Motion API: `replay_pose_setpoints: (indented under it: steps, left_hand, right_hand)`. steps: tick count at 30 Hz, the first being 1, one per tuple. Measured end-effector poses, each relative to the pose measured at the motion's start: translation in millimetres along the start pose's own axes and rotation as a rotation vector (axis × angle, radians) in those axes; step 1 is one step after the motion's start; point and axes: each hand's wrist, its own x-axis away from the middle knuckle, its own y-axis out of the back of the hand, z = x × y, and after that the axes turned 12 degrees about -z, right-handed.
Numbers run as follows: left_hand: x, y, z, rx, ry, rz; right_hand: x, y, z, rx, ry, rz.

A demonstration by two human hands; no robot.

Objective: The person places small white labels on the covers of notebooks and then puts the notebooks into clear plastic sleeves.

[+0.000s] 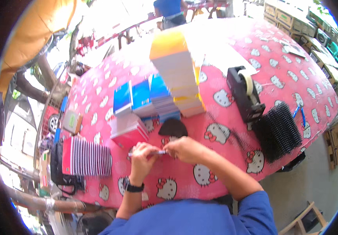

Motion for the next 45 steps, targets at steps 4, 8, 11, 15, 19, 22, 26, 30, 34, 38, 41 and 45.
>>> replay_pose_setpoints:
  steps: [4,8,11,15,19,22,26,30,34,38,41,45]
  left_hand:
    - [0,6,-17,-0.012,-0.005,-0.009]
    - [5,-3,-12,0.073,-0.071,0.038]
    - [5,-3,-9,0.046,-0.099,0.088]
    - [6,-2,-11,-0.030,-0.168,0.120]
    - [2,9,-25,0.131,-0.142,0.069]
    - [7,8,-5,0.162,-0.162,0.205]
    - [1,12,-19,0.155,-0.145,0.221]
    - [6,17,-8,0.273,-0.131,0.278]
    - [7,16,-7,0.152,-0.160,0.332]
    - [4,21,-13,0.232,-0.151,0.265]
    - [9,18,-2,0.203,-0.196,0.309]
    - [1,22,-29,0.225,-0.087,0.208]
  right_hand:
    - [-2,7,28,0.171,0.091,-0.022]
    - [-7,5,14,0.072,0.002,0.070]
    - [-23,18,5,0.027,-0.013,0.142]
    - [-38,14,-18,0.649,0.162,-0.059]
    - [-38,-4,-43,0.720,0.076,-0.005]
    - [-33,-4,-42,0.639,0.034,-0.018]
    - [-26,-1,-17,0.634,-0.067,0.066]
    - [-26,5,-22,0.648,0.102,-0.057]
    - [-30,-4,-47,0.331,0.214,0.191]
    - [-26,-3,-42,0.482,0.265,0.206]
    - [-27,3,-30,0.513,0.114,0.264]
    - [-26,-7,-30,0.528,0.084,0.185]
